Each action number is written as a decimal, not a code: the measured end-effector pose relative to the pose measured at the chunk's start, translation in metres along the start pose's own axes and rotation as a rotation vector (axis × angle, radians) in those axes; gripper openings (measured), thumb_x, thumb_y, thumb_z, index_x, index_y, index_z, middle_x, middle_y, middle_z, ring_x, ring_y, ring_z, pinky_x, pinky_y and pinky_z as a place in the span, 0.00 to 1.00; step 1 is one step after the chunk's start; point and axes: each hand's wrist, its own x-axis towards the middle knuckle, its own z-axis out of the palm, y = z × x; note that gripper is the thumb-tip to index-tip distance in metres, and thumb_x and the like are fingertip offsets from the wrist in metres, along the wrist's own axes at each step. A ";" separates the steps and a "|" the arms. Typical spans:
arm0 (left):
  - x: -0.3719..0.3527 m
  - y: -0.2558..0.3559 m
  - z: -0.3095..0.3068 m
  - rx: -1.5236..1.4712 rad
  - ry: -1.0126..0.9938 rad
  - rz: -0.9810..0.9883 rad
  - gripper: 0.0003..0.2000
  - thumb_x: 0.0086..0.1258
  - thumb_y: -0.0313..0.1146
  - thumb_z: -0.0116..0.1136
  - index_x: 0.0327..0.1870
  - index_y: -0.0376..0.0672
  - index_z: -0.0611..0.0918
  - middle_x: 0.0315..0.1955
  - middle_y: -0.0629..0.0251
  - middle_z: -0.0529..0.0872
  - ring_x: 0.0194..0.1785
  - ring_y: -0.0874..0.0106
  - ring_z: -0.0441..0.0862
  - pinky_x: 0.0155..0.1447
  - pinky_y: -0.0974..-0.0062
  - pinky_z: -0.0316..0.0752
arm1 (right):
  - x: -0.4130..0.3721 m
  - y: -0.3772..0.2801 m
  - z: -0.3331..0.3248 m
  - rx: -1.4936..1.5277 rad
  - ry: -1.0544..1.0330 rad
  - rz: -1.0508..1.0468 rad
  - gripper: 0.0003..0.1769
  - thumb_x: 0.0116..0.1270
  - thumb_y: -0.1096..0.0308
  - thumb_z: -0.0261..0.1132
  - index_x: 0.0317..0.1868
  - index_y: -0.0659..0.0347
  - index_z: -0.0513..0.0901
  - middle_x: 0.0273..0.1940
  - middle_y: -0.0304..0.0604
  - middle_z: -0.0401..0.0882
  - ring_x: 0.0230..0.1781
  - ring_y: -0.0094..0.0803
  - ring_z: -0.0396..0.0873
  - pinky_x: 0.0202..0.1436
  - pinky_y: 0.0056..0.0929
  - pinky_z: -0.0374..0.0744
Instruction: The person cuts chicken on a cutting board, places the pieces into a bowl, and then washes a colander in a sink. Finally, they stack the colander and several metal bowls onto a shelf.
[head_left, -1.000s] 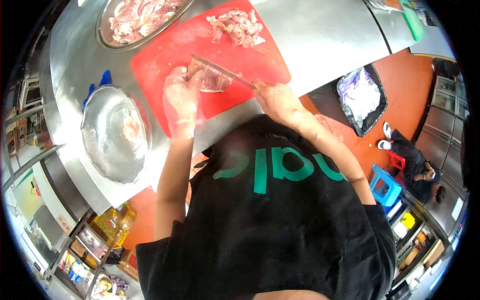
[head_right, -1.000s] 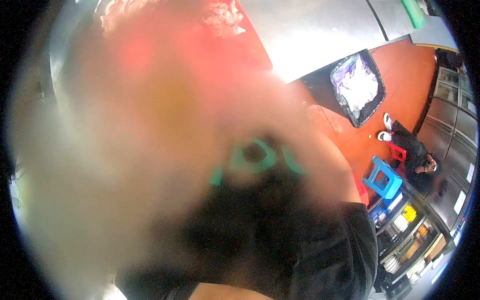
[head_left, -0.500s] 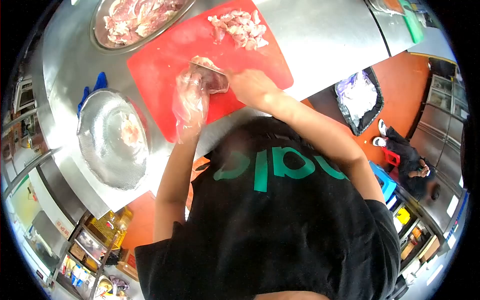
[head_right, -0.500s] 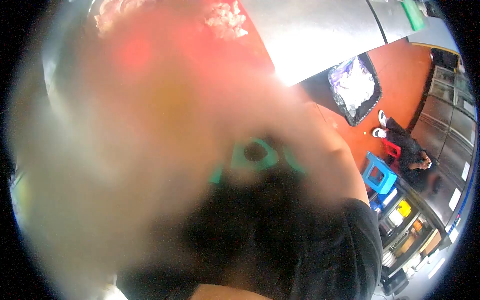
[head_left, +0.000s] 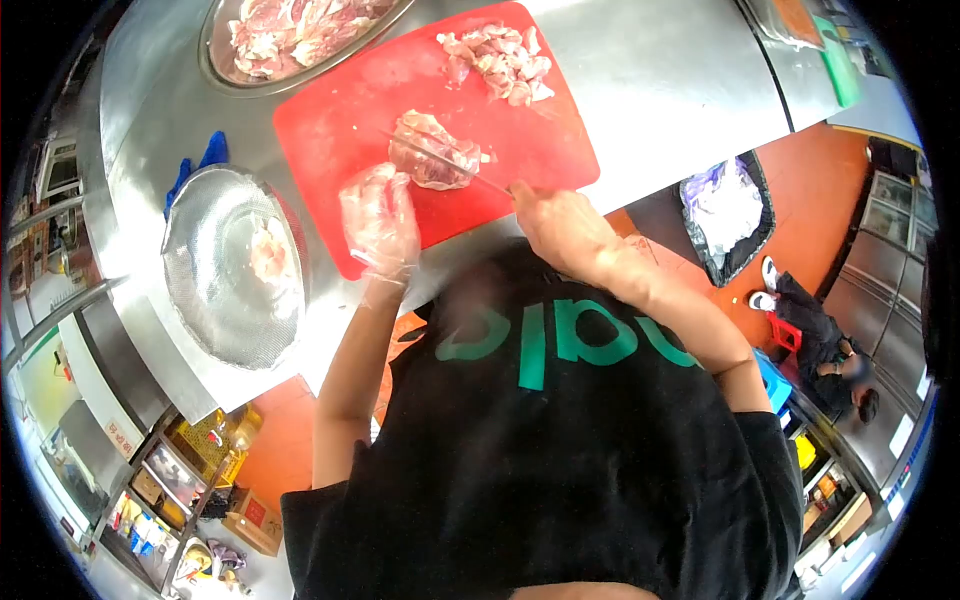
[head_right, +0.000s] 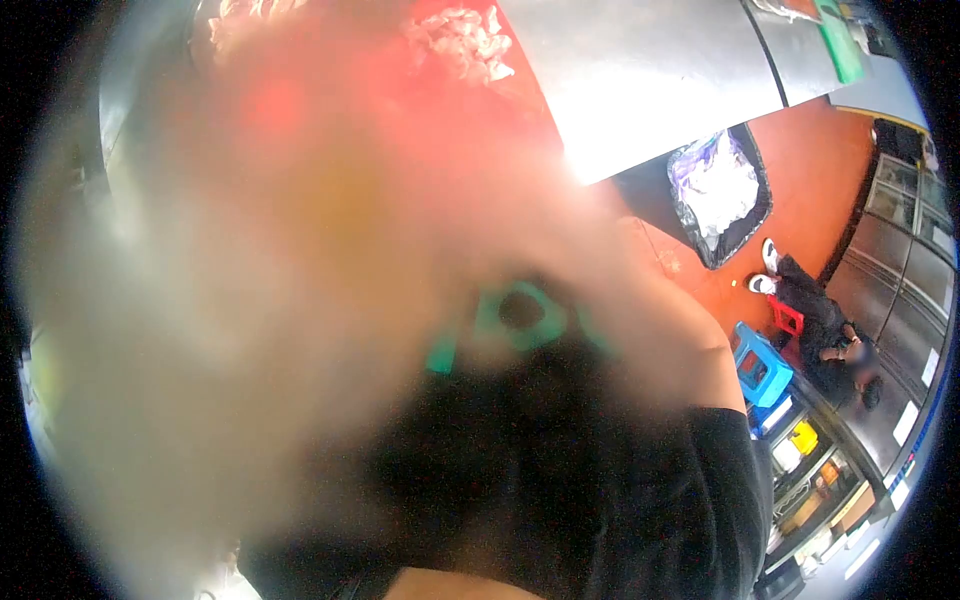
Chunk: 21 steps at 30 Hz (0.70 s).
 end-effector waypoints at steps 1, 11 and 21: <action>0.001 -0.001 0.003 0.053 -0.030 0.045 0.09 0.57 0.22 0.63 0.39 0.39 0.81 0.37 0.58 0.81 0.42 0.61 0.77 0.46 0.67 0.74 | 0.001 0.002 0.008 -0.036 -0.049 0.052 0.05 0.62 0.75 0.52 0.37 0.68 0.68 0.21 0.57 0.76 0.23 0.55 0.77 0.26 0.48 0.74; 0.009 -0.006 0.016 -0.063 -0.139 0.021 0.10 0.56 0.22 0.62 0.39 0.40 0.80 0.38 0.58 0.79 0.43 0.59 0.75 0.47 0.64 0.72 | -0.004 0.005 0.015 -0.082 -0.044 0.075 0.06 0.62 0.76 0.51 0.39 0.68 0.67 0.21 0.55 0.77 0.23 0.55 0.78 0.27 0.47 0.76; 0.016 -0.005 0.021 -0.025 -0.186 0.060 0.16 0.55 0.21 0.61 0.47 0.40 0.81 0.43 0.56 0.80 0.46 0.58 0.76 0.50 0.63 0.72 | 0.017 0.005 0.007 -0.105 -0.088 -0.007 0.09 0.58 0.78 0.52 0.40 0.70 0.69 0.25 0.57 0.78 0.27 0.55 0.79 0.29 0.47 0.76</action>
